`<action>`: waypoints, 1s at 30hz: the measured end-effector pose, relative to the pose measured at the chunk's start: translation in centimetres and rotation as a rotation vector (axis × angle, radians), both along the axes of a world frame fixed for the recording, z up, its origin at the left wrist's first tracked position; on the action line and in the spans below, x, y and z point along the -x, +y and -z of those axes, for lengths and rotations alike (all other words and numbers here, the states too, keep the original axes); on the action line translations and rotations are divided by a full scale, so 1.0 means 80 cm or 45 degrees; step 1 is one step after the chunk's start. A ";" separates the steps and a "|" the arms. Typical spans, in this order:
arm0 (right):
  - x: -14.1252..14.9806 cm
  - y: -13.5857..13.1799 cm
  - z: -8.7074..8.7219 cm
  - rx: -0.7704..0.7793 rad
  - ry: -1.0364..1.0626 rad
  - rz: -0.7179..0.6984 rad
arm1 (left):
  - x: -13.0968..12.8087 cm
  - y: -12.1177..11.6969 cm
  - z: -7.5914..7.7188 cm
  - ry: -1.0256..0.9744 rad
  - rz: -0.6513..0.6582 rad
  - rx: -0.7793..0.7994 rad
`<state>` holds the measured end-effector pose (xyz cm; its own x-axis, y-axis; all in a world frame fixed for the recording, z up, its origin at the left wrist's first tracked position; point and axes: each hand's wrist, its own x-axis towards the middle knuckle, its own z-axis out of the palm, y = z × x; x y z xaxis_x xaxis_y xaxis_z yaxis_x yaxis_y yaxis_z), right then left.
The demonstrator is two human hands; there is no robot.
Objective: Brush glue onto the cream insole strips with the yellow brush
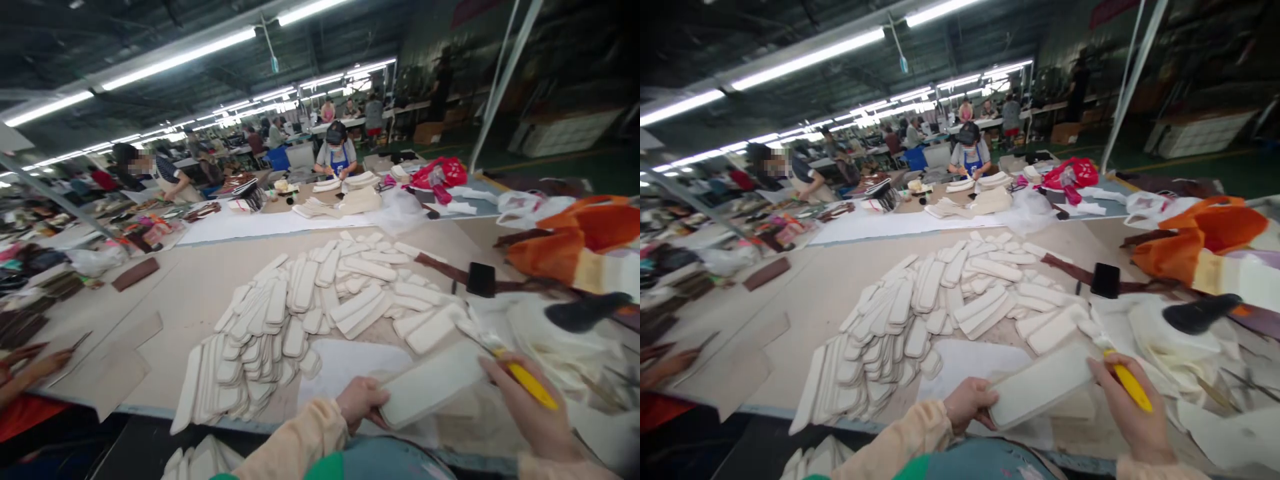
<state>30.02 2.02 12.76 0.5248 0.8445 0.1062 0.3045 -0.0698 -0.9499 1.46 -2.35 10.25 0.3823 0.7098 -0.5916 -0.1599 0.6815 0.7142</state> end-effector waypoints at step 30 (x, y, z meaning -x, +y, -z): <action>0.022 -0.021 0.075 0.174 -0.536 -0.235 | 0.274 0.334 -0.018 1.463 -0.564 -0.605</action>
